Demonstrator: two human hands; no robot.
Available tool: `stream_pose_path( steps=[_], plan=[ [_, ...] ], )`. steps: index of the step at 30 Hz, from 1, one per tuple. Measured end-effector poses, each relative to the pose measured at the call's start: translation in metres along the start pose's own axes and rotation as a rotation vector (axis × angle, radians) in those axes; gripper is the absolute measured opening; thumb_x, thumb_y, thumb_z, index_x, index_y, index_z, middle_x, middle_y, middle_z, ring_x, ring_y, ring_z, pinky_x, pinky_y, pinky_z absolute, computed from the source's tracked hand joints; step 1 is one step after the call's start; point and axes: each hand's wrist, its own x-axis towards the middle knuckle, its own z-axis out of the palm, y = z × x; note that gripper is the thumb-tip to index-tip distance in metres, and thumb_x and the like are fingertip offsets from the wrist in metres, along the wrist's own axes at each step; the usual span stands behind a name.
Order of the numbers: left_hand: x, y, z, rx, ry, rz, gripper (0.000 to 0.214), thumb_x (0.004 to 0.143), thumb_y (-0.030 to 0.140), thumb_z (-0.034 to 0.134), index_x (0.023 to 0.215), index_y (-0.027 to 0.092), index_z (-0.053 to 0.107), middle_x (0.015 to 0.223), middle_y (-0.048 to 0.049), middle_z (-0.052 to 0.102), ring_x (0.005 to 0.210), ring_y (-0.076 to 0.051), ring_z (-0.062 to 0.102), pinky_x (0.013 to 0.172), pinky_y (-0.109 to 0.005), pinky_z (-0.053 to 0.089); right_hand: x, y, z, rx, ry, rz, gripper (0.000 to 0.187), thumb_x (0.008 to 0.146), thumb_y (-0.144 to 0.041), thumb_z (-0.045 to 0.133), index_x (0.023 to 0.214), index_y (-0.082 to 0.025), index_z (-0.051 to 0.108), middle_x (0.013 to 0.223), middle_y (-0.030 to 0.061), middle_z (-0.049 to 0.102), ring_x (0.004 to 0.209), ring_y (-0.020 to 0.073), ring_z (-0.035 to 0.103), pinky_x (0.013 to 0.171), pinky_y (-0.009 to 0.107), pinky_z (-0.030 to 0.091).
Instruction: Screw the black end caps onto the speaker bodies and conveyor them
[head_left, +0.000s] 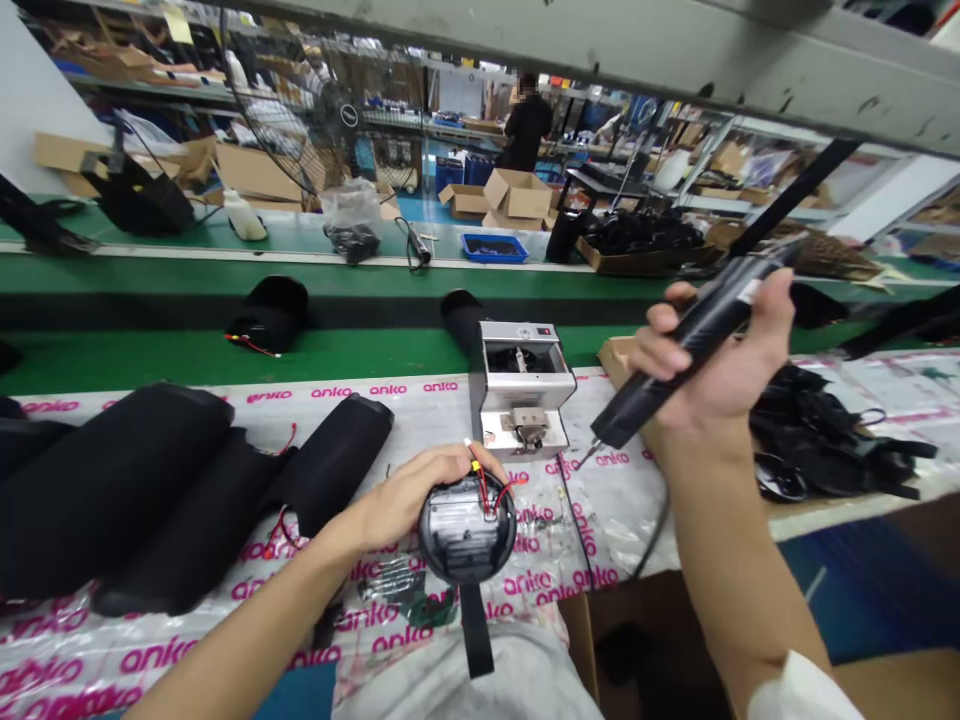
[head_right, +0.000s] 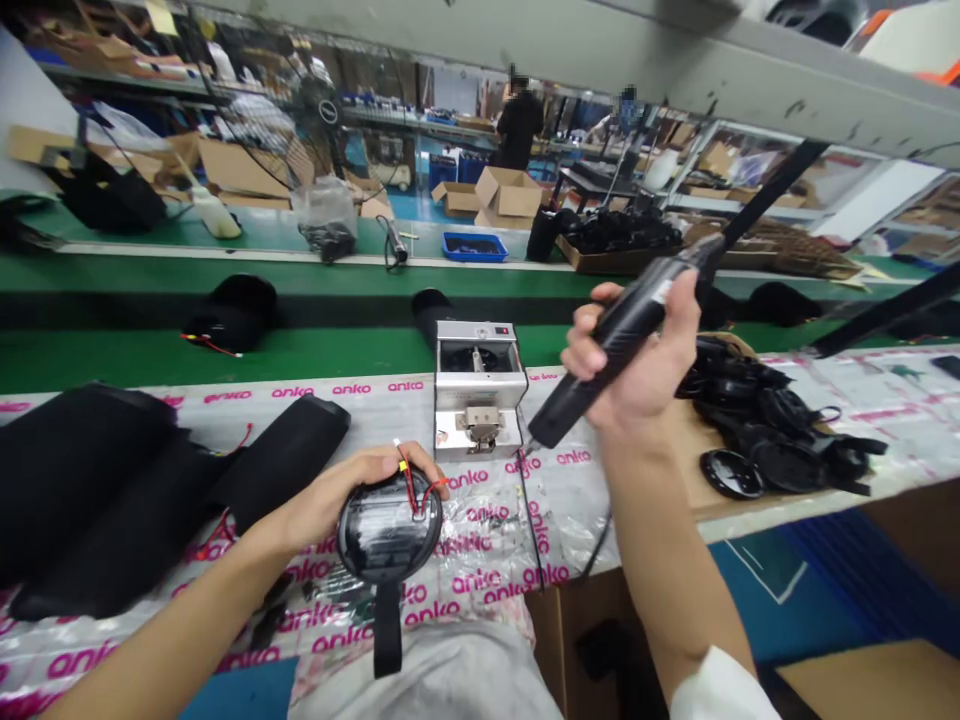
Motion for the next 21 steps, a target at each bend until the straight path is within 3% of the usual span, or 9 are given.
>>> stream_pose_path(
  steps=[2, 3, 7, 9, 12, 17, 21],
  plan=[
    [0.005, 0.003, -0.004, 0.040, -0.053, 0.023, 0.044, 0.109, 0.044, 0.046, 0.114, 0.014, 0.078, 0.114, -0.0122, 0.078, 0.105, -0.028, 0.070, 0.098, -0.036, 0.052, -0.009, -0.006, 0.035, 0.086, -0.170, -0.021, 0.069, 0.081, -0.092, 0.075, 0.077, -0.023, 0.070, 0.060, -0.0030, 0.054, 0.037, 0.0086, 0.035, 0.032, 0.024, 0.028],
    [0.008, 0.003, -0.005, 0.048, -0.084, 0.037, 0.044, 0.108, 0.043, 0.046, 0.113, 0.014, 0.078, 0.114, -0.0126, 0.078, 0.106, -0.028, 0.070, 0.098, -0.037, 0.053, -0.016, -0.008, 0.050, 0.086, -0.235, -0.050, 0.072, 0.083, -0.094, 0.071, 0.074, -0.022, 0.069, 0.055, -0.0027, 0.051, 0.034, 0.0095, 0.036, 0.029, 0.024, 0.025],
    [0.016, 0.000, -0.006, 0.002, -0.149, 0.075, 0.047, 0.105, 0.043, 0.044, 0.112, 0.011, 0.078, 0.114, -0.0157, 0.080, 0.104, -0.029, 0.073, 0.097, -0.039, 0.055, -0.036, -0.001, 0.087, 0.012, -0.222, -0.298, 0.079, 0.090, -0.095, 0.064, 0.077, -0.018, 0.076, 0.058, 0.0049, 0.063, 0.032, 0.0143, 0.049, 0.028, 0.026, 0.030],
    [0.018, -0.002, -0.005, -0.042, -0.185, 0.065, 0.052, 0.106, 0.044, 0.042, 0.115, 0.009, 0.079, 0.117, -0.0187, 0.082, 0.104, -0.031, 0.075, 0.096, -0.041, 0.057, -0.040, 0.011, 0.089, 0.025, -0.229, -0.341, 0.076, 0.093, -0.091, 0.065, 0.081, -0.017, 0.080, 0.064, 0.0069, 0.068, 0.033, 0.0151, 0.051, 0.028, 0.027, 0.031],
    [0.017, -0.004, -0.004, -0.100, -0.226, 0.043, 0.056, 0.107, 0.047, 0.042, 0.117, 0.007, 0.081, 0.120, -0.0211, 0.084, 0.103, -0.032, 0.078, 0.095, -0.041, 0.058, -0.039, 0.031, 0.081, 0.046, -0.261, -0.272, 0.075, 0.097, -0.089, 0.060, 0.086, -0.018, 0.083, 0.070, 0.0079, 0.070, 0.036, 0.0175, 0.055, 0.029, 0.028, 0.035],
    [0.016, -0.004, -0.004, -0.081, -0.188, 0.058, 0.056, 0.106, 0.052, 0.045, 0.111, 0.010, 0.083, 0.110, -0.0184, 0.086, 0.098, -0.031, 0.079, 0.094, -0.040, 0.059, -0.037, 0.047, 0.070, 0.039, -0.253, -0.201, 0.078, 0.100, -0.088, 0.055, 0.087, -0.017, 0.083, 0.066, 0.0082, 0.069, 0.037, 0.0184, 0.057, 0.030, 0.026, 0.036],
    [0.017, -0.008, -0.004, -0.078, -0.180, 0.071, 0.055, 0.105, 0.051, 0.046, 0.110, 0.011, 0.083, 0.109, -0.0165, 0.086, 0.097, -0.030, 0.078, 0.095, -0.040, 0.059, -0.028, 0.050, 0.069, 0.066, -0.352, 0.012, 0.081, 0.096, -0.094, 0.055, 0.088, -0.018, 0.082, 0.064, 0.0064, 0.067, 0.033, 0.0157, 0.051, 0.028, 0.024, 0.034]
  ],
)
